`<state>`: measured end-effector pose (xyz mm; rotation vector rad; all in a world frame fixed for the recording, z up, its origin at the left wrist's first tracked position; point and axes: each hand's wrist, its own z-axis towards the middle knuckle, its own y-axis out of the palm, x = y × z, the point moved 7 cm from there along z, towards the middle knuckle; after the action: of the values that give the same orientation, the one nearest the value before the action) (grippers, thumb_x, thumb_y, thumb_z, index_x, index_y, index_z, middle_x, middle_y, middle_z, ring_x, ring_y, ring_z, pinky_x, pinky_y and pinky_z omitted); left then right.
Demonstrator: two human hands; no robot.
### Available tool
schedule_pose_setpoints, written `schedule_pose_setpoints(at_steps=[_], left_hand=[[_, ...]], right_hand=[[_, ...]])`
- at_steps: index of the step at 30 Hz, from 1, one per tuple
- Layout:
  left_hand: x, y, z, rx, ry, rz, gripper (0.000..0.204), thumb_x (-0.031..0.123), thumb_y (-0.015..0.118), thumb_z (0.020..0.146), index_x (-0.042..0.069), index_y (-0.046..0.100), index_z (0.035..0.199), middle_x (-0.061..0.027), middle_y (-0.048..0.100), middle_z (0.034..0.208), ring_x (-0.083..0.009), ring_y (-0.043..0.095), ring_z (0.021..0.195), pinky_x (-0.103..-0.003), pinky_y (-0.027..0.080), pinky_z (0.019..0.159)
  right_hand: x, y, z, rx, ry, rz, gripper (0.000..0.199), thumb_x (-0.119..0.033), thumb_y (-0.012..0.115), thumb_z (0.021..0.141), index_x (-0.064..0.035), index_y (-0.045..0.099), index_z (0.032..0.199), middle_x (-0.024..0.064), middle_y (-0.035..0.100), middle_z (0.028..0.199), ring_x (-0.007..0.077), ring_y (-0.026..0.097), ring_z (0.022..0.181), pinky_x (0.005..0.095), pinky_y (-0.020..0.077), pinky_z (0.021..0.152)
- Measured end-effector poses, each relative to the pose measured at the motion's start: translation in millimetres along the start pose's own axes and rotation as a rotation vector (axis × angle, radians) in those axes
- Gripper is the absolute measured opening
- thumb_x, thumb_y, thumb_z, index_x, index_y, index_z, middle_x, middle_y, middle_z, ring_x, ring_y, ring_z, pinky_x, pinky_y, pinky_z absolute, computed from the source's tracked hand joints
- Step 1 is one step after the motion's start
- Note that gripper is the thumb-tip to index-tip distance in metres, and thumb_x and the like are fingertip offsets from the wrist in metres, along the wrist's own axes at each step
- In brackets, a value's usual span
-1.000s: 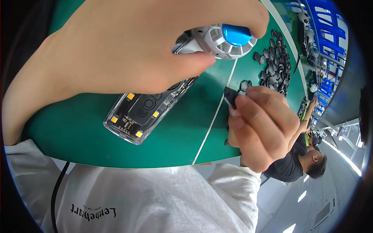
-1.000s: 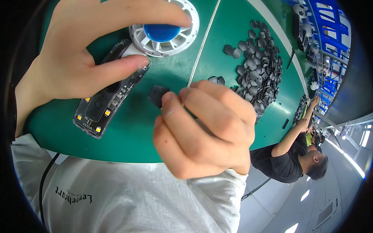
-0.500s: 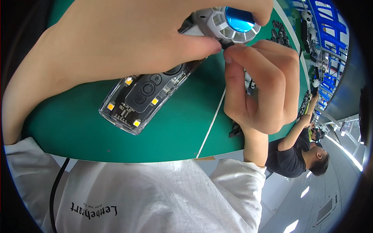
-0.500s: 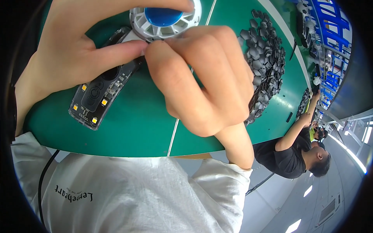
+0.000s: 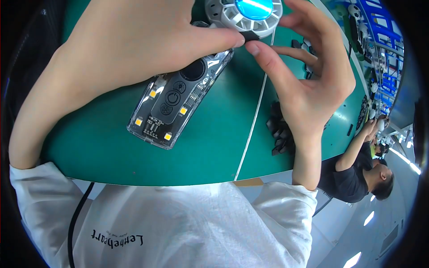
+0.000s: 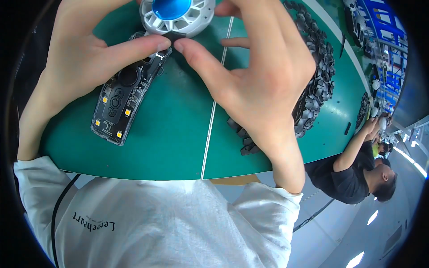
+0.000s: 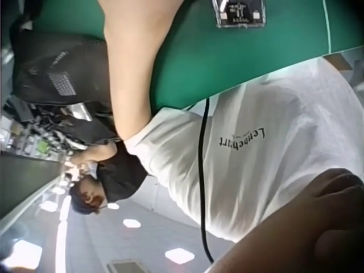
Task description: Assembling a spherical electronic device by attaching small black plastic panels to a frame.
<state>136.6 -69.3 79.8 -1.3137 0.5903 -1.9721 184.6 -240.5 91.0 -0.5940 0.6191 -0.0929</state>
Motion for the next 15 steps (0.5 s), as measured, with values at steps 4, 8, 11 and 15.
schedule_pose_setpoints(at_steps=[4, 8, 11, 15], left_hand=[[-3, -2, 3, -0.039, -0.009, 0.055, 0.034, 0.016, 0.081, 0.073, 0.006, 0.072, 0.104, -0.0108, 0.073, 0.084, -0.0213, 0.064, 0.056, -0.031, 0.053, 0.051], [2, 2, 7, -0.056, 0.0, 0.035, 0.035, 0.017, 0.082, 0.072, 0.001, 0.071, 0.101, -0.013, 0.073, 0.081, -0.0216, 0.065, 0.056, -0.032, 0.054, 0.052], [6, -2, 8, -0.047, 0.004, -0.009, 0.037, 0.018, 0.083, 0.071, -0.004, 0.071, 0.098, -0.0149, 0.072, 0.077, -0.0218, 0.067, 0.057, -0.033, 0.055, 0.052], [11, 0, 8, -0.259, 0.039, 0.006, 0.066, -0.001, 0.087, 0.07, 0.001, 0.063, 0.131, -0.013, 0.072, 0.118, -0.0262, 0.069, 0.105, -0.036, 0.054, 0.098]], right_hand=[[6, 5, -3, -0.122, 0.261, 0.075, 0.038, -0.006, 0.081, 0.072, 0.0037, 0.071, 0.107, 0.0164, 0.071, 0.096, 0.0251, 0.067, 0.076, 0.0312, 0.0552, 0.063], [5, 3, 2, -0.177, 0.147, 0.013, 0.042, -0.004, 0.084, 0.069, 0.0076, 0.072, 0.108, 0.0201, 0.074, 0.1, 0.025, 0.072, 0.08, 0.0298, 0.0582, 0.065], [-5, 0, 6, -0.2, -0.058, -0.095, 0.048, -0.003, 0.087, 0.066, 0.0087, 0.072, 0.11, 0.0211, 0.075, 0.099, 0.0231, 0.073, 0.077, 0.0277, 0.0581, 0.062], [-3, -4, 3, -0.231, -0.011, -0.162, 0.047, -0.003, 0.087, 0.065, 0.0083, 0.072, 0.108, 0.0194, 0.075, 0.092, 0.0247, 0.071, 0.07, 0.0294, 0.0585, 0.063]])
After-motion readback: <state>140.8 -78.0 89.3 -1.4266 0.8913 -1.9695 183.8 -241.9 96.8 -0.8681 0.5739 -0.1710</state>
